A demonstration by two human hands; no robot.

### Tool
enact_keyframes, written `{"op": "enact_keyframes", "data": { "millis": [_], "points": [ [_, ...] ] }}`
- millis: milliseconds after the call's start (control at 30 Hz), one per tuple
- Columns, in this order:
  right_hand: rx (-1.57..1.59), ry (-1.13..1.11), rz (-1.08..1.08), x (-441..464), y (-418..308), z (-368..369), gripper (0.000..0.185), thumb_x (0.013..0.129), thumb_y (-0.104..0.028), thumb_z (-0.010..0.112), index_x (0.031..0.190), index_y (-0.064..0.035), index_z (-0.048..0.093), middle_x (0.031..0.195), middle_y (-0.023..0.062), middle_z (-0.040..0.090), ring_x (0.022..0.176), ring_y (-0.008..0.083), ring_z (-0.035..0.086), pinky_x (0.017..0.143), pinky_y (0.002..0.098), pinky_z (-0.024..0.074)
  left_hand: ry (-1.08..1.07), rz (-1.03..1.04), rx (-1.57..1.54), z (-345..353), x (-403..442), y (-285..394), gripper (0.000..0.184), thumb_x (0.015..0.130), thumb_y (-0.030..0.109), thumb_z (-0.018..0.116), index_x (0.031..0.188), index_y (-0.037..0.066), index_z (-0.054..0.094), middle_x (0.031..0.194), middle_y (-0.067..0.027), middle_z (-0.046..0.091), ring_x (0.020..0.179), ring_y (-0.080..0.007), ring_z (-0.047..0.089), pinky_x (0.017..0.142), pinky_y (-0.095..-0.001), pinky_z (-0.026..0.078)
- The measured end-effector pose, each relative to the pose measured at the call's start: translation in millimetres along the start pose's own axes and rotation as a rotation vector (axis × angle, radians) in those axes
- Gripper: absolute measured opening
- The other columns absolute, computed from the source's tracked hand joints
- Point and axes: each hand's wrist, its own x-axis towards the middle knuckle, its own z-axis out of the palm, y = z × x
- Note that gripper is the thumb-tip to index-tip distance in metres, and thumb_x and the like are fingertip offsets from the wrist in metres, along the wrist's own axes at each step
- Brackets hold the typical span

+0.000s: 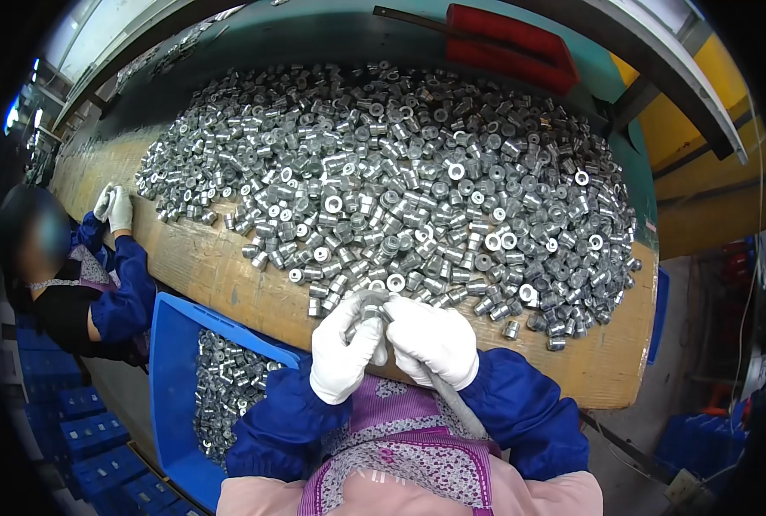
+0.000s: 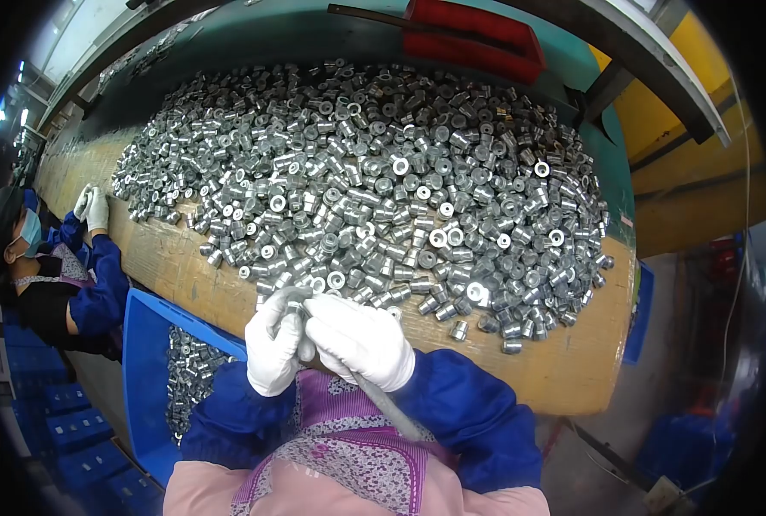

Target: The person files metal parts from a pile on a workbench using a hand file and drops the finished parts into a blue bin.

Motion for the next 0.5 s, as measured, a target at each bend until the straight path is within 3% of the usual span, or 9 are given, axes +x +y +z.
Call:
{"op": "enact_keyframes", "data": {
  "millis": [67, 133, 167, 267, 300, 433, 500],
  "points": [
    [-0.245, 0.180, -0.658, 6.6, 24.1, 5.8, 0.034, 0.071, 0.003, 0.070, 0.104, 0.0002, 0.061, 0.095, 0.0208, 0.065, 0.080, 0.0309, 0.068, 0.071, 0.0343, 0.0552, -0.007, -0.010, 0.051, 0.1, 0.1, 4.3, 0.030, 0.093, 0.008, 0.053, 0.121, -0.004, 0.051, 0.082, -0.0025, 0.059, 0.056, -0.0051, 0.050, 0.052, -0.0176, 0.041],
    [0.320, 0.177, -0.246, 5.0, 26.8, 15.0, 0.020, 0.087, -0.006, 0.061, 0.104, 0.0042, 0.059, 0.077, 0.0074, 0.063, 0.060, 0.0110, 0.058, 0.052, 0.0215, 0.0436, -0.031, 0.012, 0.104, -4.8, 1.9, 5.0, 0.031, 0.093, 0.007, 0.053, 0.121, -0.004, 0.051, 0.082, -0.0026, 0.058, 0.056, -0.0053, 0.050, 0.052, -0.0176, 0.041],
    [-0.035, 0.286, -0.730, 14.7, 30.5, 11.7, 0.022, 0.086, -0.003, 0.063, 0.107, 0.0007, 0.063, 0.097, 0.0113, 0.067, 0.078, 0.0153, 0.064, 0.066, 0.0251, 0.0504, -0.052, 0.035, 0.155, -6.7, 2.7, 4.3, 0.031, 0.093, 0.007, 0.053, 0.122, -0.004, 0.050, 0.082, -0.0026, 0.058, 0.056, -0.0056, 0.050, 0.052, -0.0176, 0.041],
    [0.043, 0.187, -0.555, 10.7, 23.3, 4.8, 0.022, 0.086, -0.004, 0.063, 0.108, -0.0028, 0.064, 0.106, 0.0137, 0.067, 0.089, 0.0196, 0.065, 0.076, 0.0289, 0.0514, -0.045, 0.039, 0.165, -8.2, 1.5, -3.0, 0.033, 0.092, 0.006, 0.053, 0.123, -0.005, 0.049, 0.081, -0.0026, 0.057, 0.056, -0.0059, 0.050, 0.053, -0.0178, 0.042],
    [0.234, 0.146, -0.354, 5.8, 25.2, 6.5, 0.021, 0.087, -0.005, 0.063, 0.108, -0.0004, 0.063, 0.108, 0.0147, 0.066, 0.096, 0.0219, 0.064, 0.084, 0.0313, 0.0503, -0.041, 0.036, 0.179, -9.2, 3.1, -3.0, 0.034, 0.092, 0.007, 0.053, 0.124, -0.005, 0.048, 0.080, -0.0027, 0.057, 0.055, -0.0063, 0.050, 0.052, -0.0184, 0.041],
    [0.428, 0.205, -0.307, 3.0, 25.1, 7.6, 0.020, 0.087, 0.000, 0.059, 0.107, 0.0018, 0.063, 0.109, 0.0156, 0.064, 0.099, 0.0215, 0.063, 0.088, 0.0319, 0.0491, -0.094, -0.004, 0.051, -11.8, 7.7, -6.6, 0.035, 0.093, 0.008, 0.053, 0.124, -0.005, 0.048, 0.080, -0.0030, 0.058, 0.054, -0.0065, 0.050, 0.051, -0.0191, 0.041],
    [0.383, 0.221, -0.367, 1.9, 25.7, 6.3, 0.019, 0.087, 0.000, 0.059, 0.105, 0.0012, 0.063, 0.109, 0.0157, 0.065, 0.098, 0.0212, 0.064, 0.086, 0.0313, 0.0502, -0.067, 0.036, 0.009, -9.8, 8.5, -7.8, 0.038, 0.095, 0.023, 0.054, 0.119, -0.007, 0.049, 0.058, -0.0035, 0.053, 0.044, -0.0087, 0.044, 0.046, -0.0221, 0.035]
  ]
}}
